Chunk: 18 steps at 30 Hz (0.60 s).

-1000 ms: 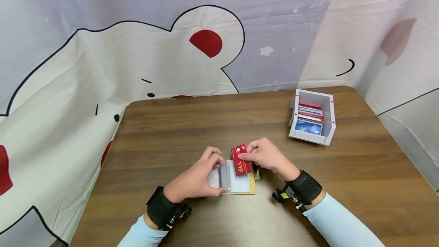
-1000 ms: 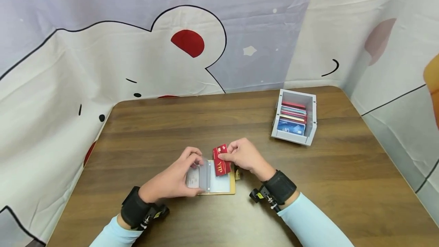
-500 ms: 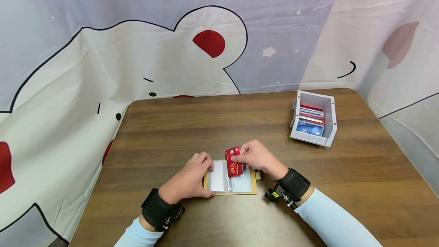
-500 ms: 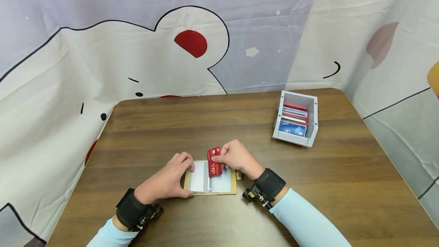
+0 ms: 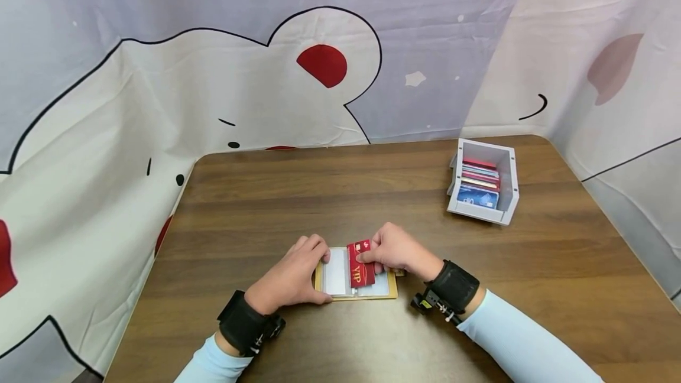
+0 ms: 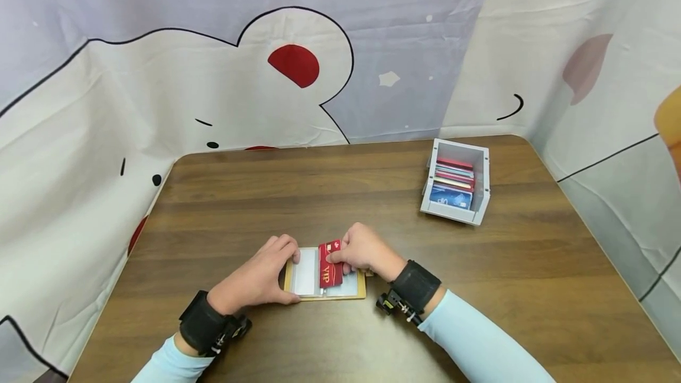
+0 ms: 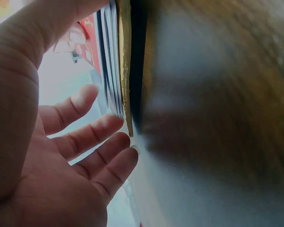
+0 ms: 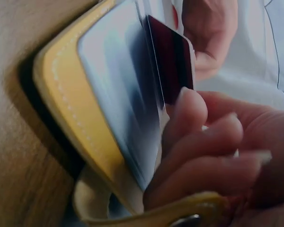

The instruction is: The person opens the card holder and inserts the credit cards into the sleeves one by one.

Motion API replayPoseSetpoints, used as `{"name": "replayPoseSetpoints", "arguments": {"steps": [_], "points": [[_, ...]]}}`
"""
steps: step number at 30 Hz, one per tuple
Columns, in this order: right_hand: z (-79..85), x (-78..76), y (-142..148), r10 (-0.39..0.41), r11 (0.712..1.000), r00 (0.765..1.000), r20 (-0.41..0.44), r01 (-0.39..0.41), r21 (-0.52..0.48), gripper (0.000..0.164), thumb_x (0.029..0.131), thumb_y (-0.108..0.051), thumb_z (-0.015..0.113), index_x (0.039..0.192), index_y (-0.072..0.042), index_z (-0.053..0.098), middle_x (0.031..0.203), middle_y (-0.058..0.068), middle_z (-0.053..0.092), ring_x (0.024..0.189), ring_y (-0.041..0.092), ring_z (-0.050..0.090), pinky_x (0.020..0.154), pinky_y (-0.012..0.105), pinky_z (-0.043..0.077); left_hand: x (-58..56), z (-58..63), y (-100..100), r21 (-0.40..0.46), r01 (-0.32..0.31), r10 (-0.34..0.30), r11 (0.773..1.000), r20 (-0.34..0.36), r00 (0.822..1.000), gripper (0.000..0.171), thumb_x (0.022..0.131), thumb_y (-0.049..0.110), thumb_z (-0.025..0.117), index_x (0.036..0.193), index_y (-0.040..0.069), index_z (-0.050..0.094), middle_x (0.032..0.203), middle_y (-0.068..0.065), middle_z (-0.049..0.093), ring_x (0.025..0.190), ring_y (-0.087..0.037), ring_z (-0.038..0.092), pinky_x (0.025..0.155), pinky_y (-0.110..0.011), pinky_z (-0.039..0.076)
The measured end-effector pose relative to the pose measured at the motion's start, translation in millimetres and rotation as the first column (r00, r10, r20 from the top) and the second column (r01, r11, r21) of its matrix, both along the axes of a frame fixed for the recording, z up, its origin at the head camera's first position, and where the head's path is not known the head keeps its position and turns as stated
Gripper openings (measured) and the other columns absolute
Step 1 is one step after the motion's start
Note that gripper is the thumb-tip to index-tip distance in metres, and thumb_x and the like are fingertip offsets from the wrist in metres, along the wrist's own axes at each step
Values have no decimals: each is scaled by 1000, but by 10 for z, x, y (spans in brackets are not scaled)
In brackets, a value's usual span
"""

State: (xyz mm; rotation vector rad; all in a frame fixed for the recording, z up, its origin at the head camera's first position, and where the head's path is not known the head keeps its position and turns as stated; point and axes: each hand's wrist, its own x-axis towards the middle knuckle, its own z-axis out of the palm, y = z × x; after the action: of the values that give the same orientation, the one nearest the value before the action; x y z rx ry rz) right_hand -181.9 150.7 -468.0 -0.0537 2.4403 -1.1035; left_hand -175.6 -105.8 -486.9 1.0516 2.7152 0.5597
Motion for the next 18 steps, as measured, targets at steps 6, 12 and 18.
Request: {"name": "replayPoseSetpoints", "arguments": {"steps": [6,12,18], "points": [[26,21,-70,53,998,992,119,-49,-34,41,93,-24,76,58,-7,64,46,1,58,35,8,49,36,21,41,-26,1,24,21,2,-2,1000,-5,1000,73,68,52,93,115,15,50,114,6,50,102,-15,42,91,-34,44],[70,-3,-136,78,997,973,216,-69,-46,41,103,-20,61,67,0,69,50,5,62,37,10,56,40,25,49,-66,2,66,34,13,-12,999,-31,999,80,67,51,93,124,13,51,116,4,54,103,-14,45,94,-34,46],[90,-44,-171,190,982,963,190,-186,-43,40,107,-18,53,73,-2,66,53,4,61,39,11,55,40,26,48,-80,29,87,54,18,-17,998,-20,1000,82,69,47,94,129,11,50,121,2,57,106,-14,48,97,-34,48]]}}
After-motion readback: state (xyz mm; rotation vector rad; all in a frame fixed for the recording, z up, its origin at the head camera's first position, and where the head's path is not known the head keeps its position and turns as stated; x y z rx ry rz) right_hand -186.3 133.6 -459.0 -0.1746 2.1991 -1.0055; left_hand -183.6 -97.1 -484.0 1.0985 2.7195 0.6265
